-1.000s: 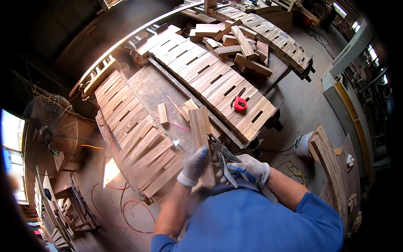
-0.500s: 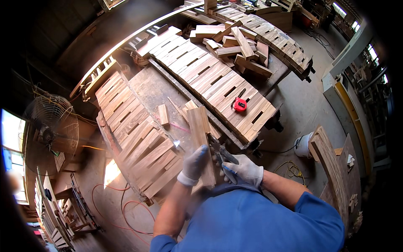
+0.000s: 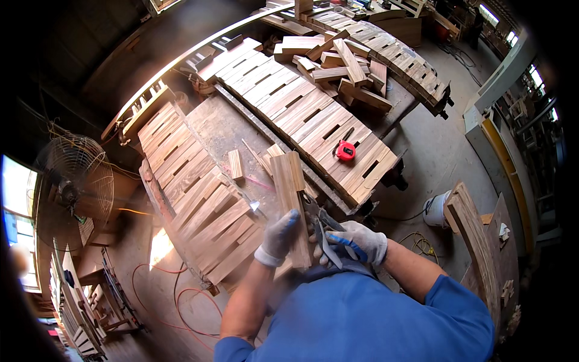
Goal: The person uses a handheld power sander to smooth the edges of small wooden blocks in a workshop. They then move to a workbench, pick up a small wooden block, and apply glue to it using a brush.
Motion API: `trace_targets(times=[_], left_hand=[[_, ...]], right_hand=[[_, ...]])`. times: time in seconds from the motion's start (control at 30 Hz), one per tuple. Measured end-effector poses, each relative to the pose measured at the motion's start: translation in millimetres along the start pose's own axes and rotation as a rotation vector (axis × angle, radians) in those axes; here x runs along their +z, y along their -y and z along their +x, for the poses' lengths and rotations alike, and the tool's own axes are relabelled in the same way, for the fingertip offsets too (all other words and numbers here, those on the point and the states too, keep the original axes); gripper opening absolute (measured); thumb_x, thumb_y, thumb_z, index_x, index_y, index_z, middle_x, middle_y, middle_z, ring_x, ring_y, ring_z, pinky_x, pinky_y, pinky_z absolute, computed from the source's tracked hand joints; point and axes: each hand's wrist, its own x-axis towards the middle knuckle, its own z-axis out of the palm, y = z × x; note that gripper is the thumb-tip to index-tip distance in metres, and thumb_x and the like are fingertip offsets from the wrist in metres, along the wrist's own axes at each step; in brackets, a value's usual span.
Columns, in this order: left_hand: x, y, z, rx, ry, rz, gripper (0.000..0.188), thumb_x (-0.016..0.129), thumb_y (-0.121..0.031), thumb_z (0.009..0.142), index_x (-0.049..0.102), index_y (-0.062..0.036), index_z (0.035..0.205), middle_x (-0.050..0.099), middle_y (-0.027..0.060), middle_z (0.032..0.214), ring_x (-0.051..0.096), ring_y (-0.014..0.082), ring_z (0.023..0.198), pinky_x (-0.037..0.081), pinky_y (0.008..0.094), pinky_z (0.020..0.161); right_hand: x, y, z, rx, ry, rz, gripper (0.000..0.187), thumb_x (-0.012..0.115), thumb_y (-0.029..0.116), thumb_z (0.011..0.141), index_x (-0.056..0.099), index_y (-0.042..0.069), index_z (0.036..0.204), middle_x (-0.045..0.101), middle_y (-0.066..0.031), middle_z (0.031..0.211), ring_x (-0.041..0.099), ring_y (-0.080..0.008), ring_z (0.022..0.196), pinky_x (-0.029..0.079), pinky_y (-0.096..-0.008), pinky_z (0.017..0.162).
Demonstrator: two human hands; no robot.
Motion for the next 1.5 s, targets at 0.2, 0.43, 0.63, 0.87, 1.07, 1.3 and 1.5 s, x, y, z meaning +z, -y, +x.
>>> trace_targets(times=[0.2, 0.43, 0.63, 0.87, 1.07, 1.3, 1.5], left_hand=[[-4, -4, 0, 0.023, -0.092, 0.133, 0.041, 0.072, -0.025, 0.098, 0.062, -0.0018, 0.13, 0.07, 0.0081, 0.11, 0.07, 0.0191, 0.097, 0.058, 0.0329, 0.082], [48, -19, 5, 0.296, -0.281, 0.587, 0.036, 0.078, -0.006, 0.088, 0.062, -0.0013, 0.12, 0.069, 0.0056, 0.101, 0.068, 0.0159, 0.089, 0.058, 0.0311, 0.079], [70, -28, 0, 0.331, -0.299, 0.61, 0.041, 0.076, -0.004, 0.089, 0.057, -0.003, 0.127, 0.066, 0.0046, 0.102, 0.067, 0.0161, 0.086, 0.057, 0.0303, 0.077], [50, -59, -17, 0.225, -0.12, 0.887, 0.065, 0.084, -0.006, 0.081, 0.053, 0.0004, 0.138, 0.067, 0.0066, 0.115, 0.066, 0.0174, 0.101, 0.055, 0.0326, 0.09], [44, -90, -37, 0.065, 0.28, 1.793, 0.078, 0.091, -0.021, 0.076, 0.058, -0.003, 0.145, 0.074, 0.0197, 0.118, 0.076, 0.0341, 0.098, 0.06, 0.0422, 0.086], [37, -95, -45, 0.16, 0.336, 1.822, 0.086, 0.091, -0.021, 0.072, 0.058, -0.0084, 0.151, 0.071, 0.0143, 0.083, 0.07, 0.0186, 0.072, 0.056, 0.0342, 0.071], [5, -105, -59, 0.186, -0.041, 1.51, 0.076, 0.086, -0.019, 0.075, 0.06, -0.0036, 0.144, 0.075, 0.0231, 0.115, 0.075, 0.0346, 0.106, 0.059, 0.0404, 0.093]], right_hand=[[0, -9, 0, 0.072, -0.058, 0.065, 0.048, 0.066, 0.037, 0.105, 0.061, -0.002, 0.133, 0.072, -0.0134, 0.104, 0.073, -0.0225, 0.085, 0.062, -0.0358, 0.076], [14, -6, 5, 0.013, -0.093, -0.075, 0.026, 0.07, 0.022, 0.103, 0.064, 0.002, 0.117, 0.074, -0.0099, 0.1, 0.073, -0.019, 0.083, 0.062, -0.0366, 0.077], [2, -14, 10, -0.04, -0.02, -0.131, 0.022, 0.07, 0.019, 0.103, 0.066, 0.001, 0.114, 0.074, -0.0113, 0.097, 0.071, -0.0187, 0.076, 0.061, -0.0343, 0.071], [-10, 5, -9, -0.04, -0.022, -0.51, 0.031, 0.075, 0.027, 0.098, 0.07, 0.001, 0.084, 0.069, -0.0062, 0.073, 0.067, -0.0138, 0.065, 0.056, -0.0295, 0.06], [-17, 32, -41, 0.3, 0.081, -0.889, 0.02, 0.067, 0.021, 0.098, 0.067, 0.002, 0.104, 0.069, -0.0065, 0.08, 0.067, -0.0157, 0.067, 0.054, -0.0324, 0.055], [-31, 61, -40, 0.301, 0.156, -1.574, 0.029, 0.071, 0.027, 0.093, 0.072, 0.004, 0.109, 0.075, -0.0172, 0.097, 0.071, -0.0302, 0.091, 0.055, -0.0434, 0.082], [-38, 71, -70, 0.112, -0.31, -1.435, 0.028, 0.07, 0.03, 0.089, 0.074, 0.005, 0.099, 0.076, -0.0199, 0.1, 0.072, -0.0375, 0.097, 0.055, -0.0471, 0.087]])
